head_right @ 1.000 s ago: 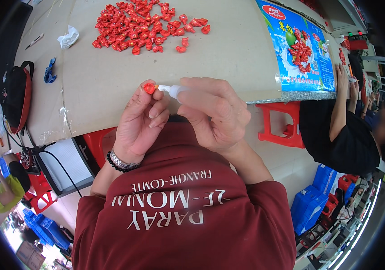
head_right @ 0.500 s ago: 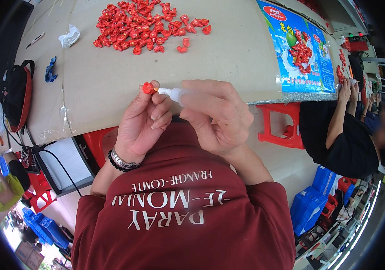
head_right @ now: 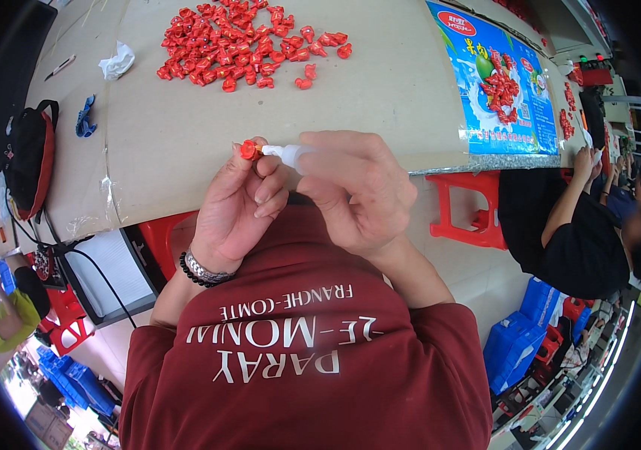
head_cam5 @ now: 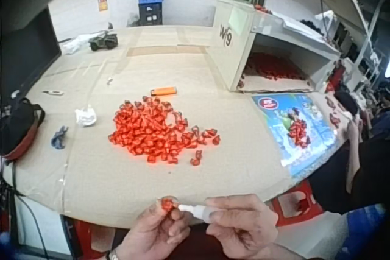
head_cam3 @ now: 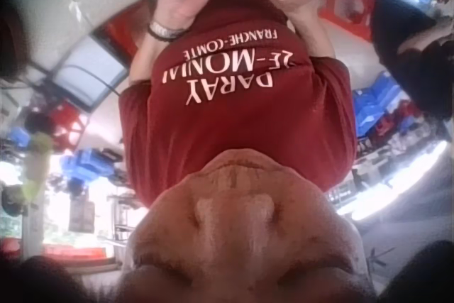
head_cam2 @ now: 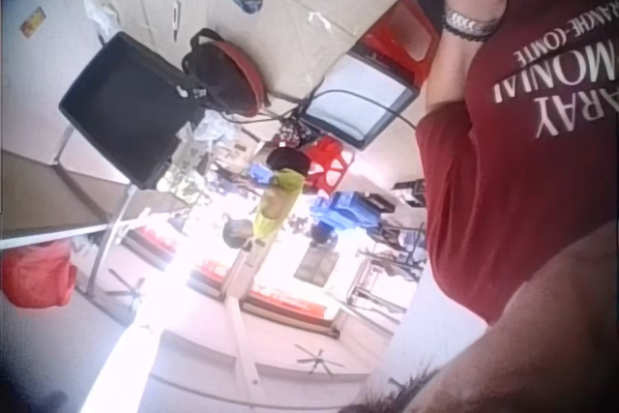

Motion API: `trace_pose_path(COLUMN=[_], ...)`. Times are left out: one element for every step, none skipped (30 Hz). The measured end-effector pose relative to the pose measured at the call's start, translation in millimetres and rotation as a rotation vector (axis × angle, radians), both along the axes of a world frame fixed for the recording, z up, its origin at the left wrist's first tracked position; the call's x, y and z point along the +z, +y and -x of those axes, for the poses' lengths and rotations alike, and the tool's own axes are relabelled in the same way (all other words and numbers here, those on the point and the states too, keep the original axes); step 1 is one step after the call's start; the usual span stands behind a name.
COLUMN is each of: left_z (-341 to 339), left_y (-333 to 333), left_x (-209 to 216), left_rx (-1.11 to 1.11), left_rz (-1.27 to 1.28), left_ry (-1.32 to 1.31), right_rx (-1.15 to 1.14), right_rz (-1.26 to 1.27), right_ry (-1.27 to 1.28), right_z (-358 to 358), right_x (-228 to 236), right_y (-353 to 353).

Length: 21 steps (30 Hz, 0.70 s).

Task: The person sits at a table and repeatedly picks up small red wrapped candies. They use a small white squeeze bottle to apply a substance into the opening of each candy wrapper, then place the filled candy into a cardboard box. The process is repeated continuously throughout the video.

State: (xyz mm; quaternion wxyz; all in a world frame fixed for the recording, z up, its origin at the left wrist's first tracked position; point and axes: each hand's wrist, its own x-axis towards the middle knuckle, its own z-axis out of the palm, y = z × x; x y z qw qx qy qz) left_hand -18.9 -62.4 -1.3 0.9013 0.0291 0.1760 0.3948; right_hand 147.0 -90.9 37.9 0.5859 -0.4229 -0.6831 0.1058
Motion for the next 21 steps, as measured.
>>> trace_pose_path(left_z=[0.3,0.9,1.5,2.6,4.3,6.4,8.3,10.2,12.5,14.9,17.3,19.3,20.7,22.0,23.0,24.3,25.7,26.3,26.5,26.6,26.8], left_y=[0.2,0.1,1.2,2.0,2.7,3.0,4.4,6.0,6.7,7.5,8.2,8.7,8.9,8.8,8.6,8.3,7.9,7.7,8.2,8.9,9.1], left_x=[-0.1,-0.9,-1.5,-1.9,-2.1,-2.2,-1.7,-0.8,-0.4,0.4,1.5,2.4,2.4,2.3,1.9,1.8,1.7,2.2,2.5,2.7,3.3], left_rx=[0.004,0.008,0.01,0.022,0.033,0.045,0.059,0.072,0.088,0.094,0.101,0.107,0.111,0.114,0.118,0.119,0.12,0.121,0.123,0.124,0.127], left_rz=[-0.019,-0.039,-0.061,-0.075,-0.088,-0.101,-0.115,-0.129,-0.14,-0.153,-0.166,-0.178,-0.176,-0.174,-0.172,-0.168,-0.163,-0.159,-0.167,-0.175,-0.183], left_ry=[-0.003,-0.007,-0.011,0.001,0.012,0.026,0.038,0.05,0.063,0.089,0.114,0.14,0.146,0.153,0.16,0.163,0.166,0.169,0.17,0.17,0.169], right_rx=[0.005,0.011,0.046,0.081,0.118,0.159,0.2,0.241,0.239,0.233,0.226,0.219,0.223,0.226,0.23,0.229,0.229,0.228,0.225,0.221,0.217], right_rz=[0.028,0.056,0.15,0.244,0.338,0.361,0.384,0.407,0.491,0.532,0.572,0.614,0.632,0.651,0.669,0.689,0.709,0.729,0.723,0.715,0.706], right_ry=[0.066,0.131,0.34,0.548,0.755,0.799,0.842,0.885,0.938,0.964,0.989,1.014,1.032,1.051,1.07,1.029,0.988,0.946,0.838,0.73,0.622], right_z=[-2.0,-4.0,-5.9,-8.0,-10.7,-14.9,-20.5,-25.1,-27.4,-26.7,-24.3,-21.9,-19.8,-17.8,-17.4,-18.0,-18.4,-19.1,-19.7,-20.3,-20.8], right_x=[-3.8,-6.7,-7.6,-8.2,-9.1,-13.7,-19.3,-21.9,-21.8,-20.9,-19.1,-17.4,-16.9,-16.7,-16.5,-14.1,-10.5,-8.5,-8.8,-9.4,-9.7], right_y=[0.0,0.5,3.0,6.4,10.2,14.9,21.2,25.6,26.9,29.5,32.9,36.7,41.2,46.5,50.9,54.6,58.4,61.7,65.1,68.6,72.1])
